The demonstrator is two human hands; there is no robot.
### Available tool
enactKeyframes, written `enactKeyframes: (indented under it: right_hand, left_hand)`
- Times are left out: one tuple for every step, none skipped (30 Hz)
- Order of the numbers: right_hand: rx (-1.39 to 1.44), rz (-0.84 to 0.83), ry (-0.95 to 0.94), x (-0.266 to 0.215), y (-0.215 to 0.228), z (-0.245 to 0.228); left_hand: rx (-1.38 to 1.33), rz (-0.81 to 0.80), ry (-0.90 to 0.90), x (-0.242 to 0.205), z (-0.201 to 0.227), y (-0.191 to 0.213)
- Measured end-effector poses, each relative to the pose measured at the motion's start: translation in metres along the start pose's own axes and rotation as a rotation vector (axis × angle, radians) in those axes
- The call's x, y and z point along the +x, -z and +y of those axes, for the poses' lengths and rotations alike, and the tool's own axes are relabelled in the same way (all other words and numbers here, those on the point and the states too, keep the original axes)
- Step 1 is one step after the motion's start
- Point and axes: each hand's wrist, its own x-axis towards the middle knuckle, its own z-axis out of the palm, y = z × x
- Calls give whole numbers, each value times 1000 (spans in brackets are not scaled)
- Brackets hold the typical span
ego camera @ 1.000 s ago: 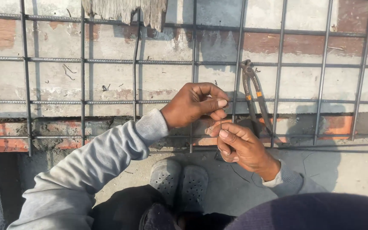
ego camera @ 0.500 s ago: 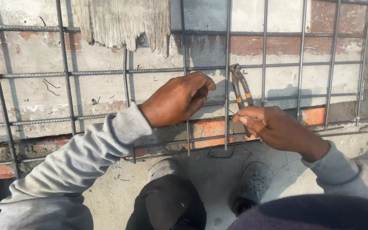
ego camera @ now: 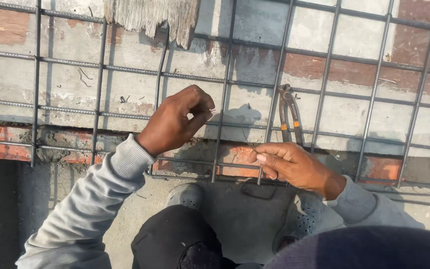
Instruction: The person secures a rebar grid by wrapping tie wire around the rebar intersections by hand and twisting and cutting the wire using pliers.
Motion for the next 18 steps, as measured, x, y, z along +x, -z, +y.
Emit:
enactKeyframes:
  right_hand:
    - [-64, 25, 63, -6, 9, 3]
    - [-103, 79, -3, -14, 19, 6]
    - [-141, 138, -71, -27, 32, 9]
    - [-177, 197, -140, -36, 44, 13]
    - [-351, 305, -78, -44, 59, 19]
    - [-524, 415, -16, -54, 76, 24]
    - [-697, 528, 45, -61, 89, 30]
    - [-726, 537, -7, -63, 96, 36]
    - [-770, 533, -52, -63, 105, 40]
    - [-813, 531, -98, -63, 110, 45]
    - [-849, 540, -2, -58, 110, 48]
    - [-883, 548, 94, -50, 106, 52]
    - [-911, 542, 190, -43, 99, 56]
    - [-956, 524, 196, -32, 96, 58]
    - [-996, 509, 199, -19, 94, 57]
    - [-1037, 496, 203, -7, 93, 55]
    - [-1042, 470, 201, 2, 90, 55]
    - [-1047, 445, 198, 10, 88, 54]
  left_hand:
    - [75, 7, 42, 5, 9, 1]
    - [150, 14, 83, 9, 17, -1]
    - [276, -51, 105, 13, 23, -4]
    - [403, -116, 128, 16, 28, -5]
    - [525, -183, 150, 16, 31, -8]
    - [615, -308, 242, 15, 33, -13]
    - [704, -431, 334, 14, 35, -19]
    - [791, -553, 428, 14, 36, -29]
    - [802, -624, 444, 12, 39, -42]
    - [811, -695, 460, 10, 43, -54]
    - [820, -764, 481, 7, 49, -62]
    - [789, -830, 524, 7, 55, -72]
    - [748, -899, 579, 6, 61, -91]
    - [702, -967, 631, 4, 68, -107]
    - [651, -958, 617, 0, 74, -120]
    - [601, -949, 603, -6, 81, -134]
    - [546, -939, 587, -12, 86, -145]
    - [535, -952, 643, -19, 90, -151]
